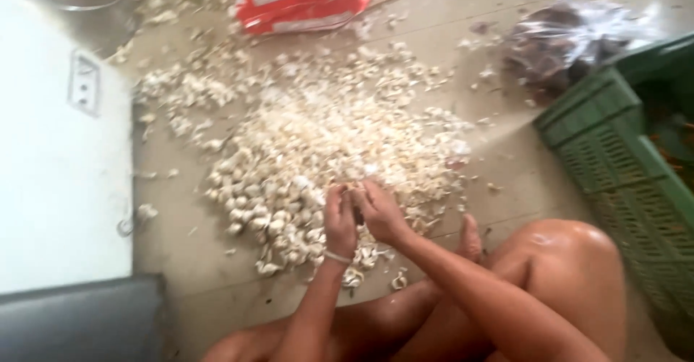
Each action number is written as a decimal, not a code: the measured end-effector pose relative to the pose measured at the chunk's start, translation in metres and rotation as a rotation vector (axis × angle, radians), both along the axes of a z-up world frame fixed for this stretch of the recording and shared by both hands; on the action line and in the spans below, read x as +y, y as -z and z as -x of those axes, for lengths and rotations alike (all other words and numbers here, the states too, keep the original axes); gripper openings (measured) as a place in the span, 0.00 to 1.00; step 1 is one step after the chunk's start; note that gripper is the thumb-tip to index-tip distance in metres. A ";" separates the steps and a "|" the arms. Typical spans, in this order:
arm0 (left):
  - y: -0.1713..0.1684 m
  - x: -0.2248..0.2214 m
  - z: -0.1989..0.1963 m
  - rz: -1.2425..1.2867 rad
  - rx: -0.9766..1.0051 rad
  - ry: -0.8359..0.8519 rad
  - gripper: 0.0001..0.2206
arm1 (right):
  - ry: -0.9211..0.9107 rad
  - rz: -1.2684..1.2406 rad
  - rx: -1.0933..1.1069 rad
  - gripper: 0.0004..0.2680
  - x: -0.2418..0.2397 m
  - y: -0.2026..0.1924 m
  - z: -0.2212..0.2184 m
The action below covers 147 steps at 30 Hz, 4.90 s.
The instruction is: The person sits on the floor and peels garlic cloves by hand, separating the skins from the cloves. A second person briefly joins to help peel some of the garlic. The peeled cloves and skins accumulate on the floor.
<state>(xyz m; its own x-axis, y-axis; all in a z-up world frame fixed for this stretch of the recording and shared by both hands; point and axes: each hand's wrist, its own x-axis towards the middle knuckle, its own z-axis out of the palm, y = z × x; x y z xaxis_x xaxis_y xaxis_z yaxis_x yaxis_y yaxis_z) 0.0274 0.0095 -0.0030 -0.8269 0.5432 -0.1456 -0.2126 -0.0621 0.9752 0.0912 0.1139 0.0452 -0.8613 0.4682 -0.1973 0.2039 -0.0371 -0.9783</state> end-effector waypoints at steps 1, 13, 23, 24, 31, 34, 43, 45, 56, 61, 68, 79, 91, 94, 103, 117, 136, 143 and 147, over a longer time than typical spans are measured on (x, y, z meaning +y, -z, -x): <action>-0.002 -0.001 -0.001 0.009 0.247 -0.043 0.13 | -0.002 -0.102 -0.017 0.12 -0.002 0.000 0.000; -0.023 0.002 -0.011 0.039 0.135 -0.012 0.13 | 0.147 0.110 0.023 0.11 0.003 0.028 -0.005; -0.027 -0.004 0.006 -0.070 -0.028 0.117 0.15 | 0.069 0.359 -0.048 0.05 0.009 -0.011 -0.002; -0.024 -0.004 0.006 -0.067 -0.029 0.117 0.15 | 0.069 0.361 -0.049 0.05 0.009 -0.009 -0.002; -0.032 0.001 0.000 0.067 0.198 0.170 0.14 | 0.082 0.046 -0.044 0.07 0.007 -0.006 -0.003; -0.037 0.000 -0.006 0.042 0.233 0.207 0.14 | 0.082 0.056 -0.065 0.08 0.013 0.007 0.000; -0.013 -0.006 0.019 -0.186 -0.243 0.130 0.22 | 0.170 0.558 -0.058 0.08 0.025 0.008 0.001; -0.011 -0.006 0.023 -0.190 -0.223 0.070 0.21 | 0.212 0.607 -0.052 0.07 0.025 0.005 0.001; -0.022 -0.006 0.022 0.054 -0.120 0.061 0.10 | -0.220 -0.575 -0.105 0.08 0.015 -0.018 -0.001; 0.005 -0.010 0.028 0.103 -0.117 0.006 0.11 | -0.350 -0.517 -0.310 0.08 0.008 -0.044 0.000; -0.002 -0.006 0.028 -0.033 -0.406 -0.087 0.12 | -0.230 -0.317 -0.067 0.06 0.003 -0.025 -0.004; 0.014 -0.009 0.035 0.245 -0.116 -0.190 0.11 | 0.005 -0.055 -0.218 0.06 0.017 -0.008 0.000; 0.013 -0.008 0.041 -0.003 -0.510 -0.093 0.06 | -0.212 -0.856 0.074 0.07 0.014 -0.037 0.000; 0.032 -0.005 0.037 -0.029 -0.498 -0.055 0.05 | -0.329 -0.777 -0.089 0.07 0.006 -0.022 -0.002; -0.009 -0.012 0.046 0.197 -0.403 -0.103 0.08 | -0.375 -0.760 -0.302 0.06 0.018 -0.037 0.002; 0.032 -0.019 0.061 0.867 0.388 0.006 0.19 | -0.168 -0.754 -0.399 0.12 0.052 -0.142 0.049; -0.019 0.001 0.028 0.731 0.301 0.389 0.25 | -0.241 -0.467 -0.536 0.08 0.026 -0.041 -0.013; -0.003 -0.002 0.025 0.419 0.475 0.419 0.24 | -0.134 -0.122 -0.317 0.08 0.032 -0.026 -0.012; -0.008 -0.003 0.021 0.349 0.472 0.324 0.24 | -0.190 -0.019 -0.279 0.08 0.042 -0.019 -0.012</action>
<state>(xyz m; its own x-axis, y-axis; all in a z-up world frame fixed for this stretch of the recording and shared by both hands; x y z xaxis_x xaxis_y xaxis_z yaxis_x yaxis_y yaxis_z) 0.0063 0.0063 0.0050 -0.6477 0.7616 -0.0206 0.2873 0.2692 0.9192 0.1036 0.1555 0.0646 -0.8474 0.3107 -0.4306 0.4656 0.0448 -0.8839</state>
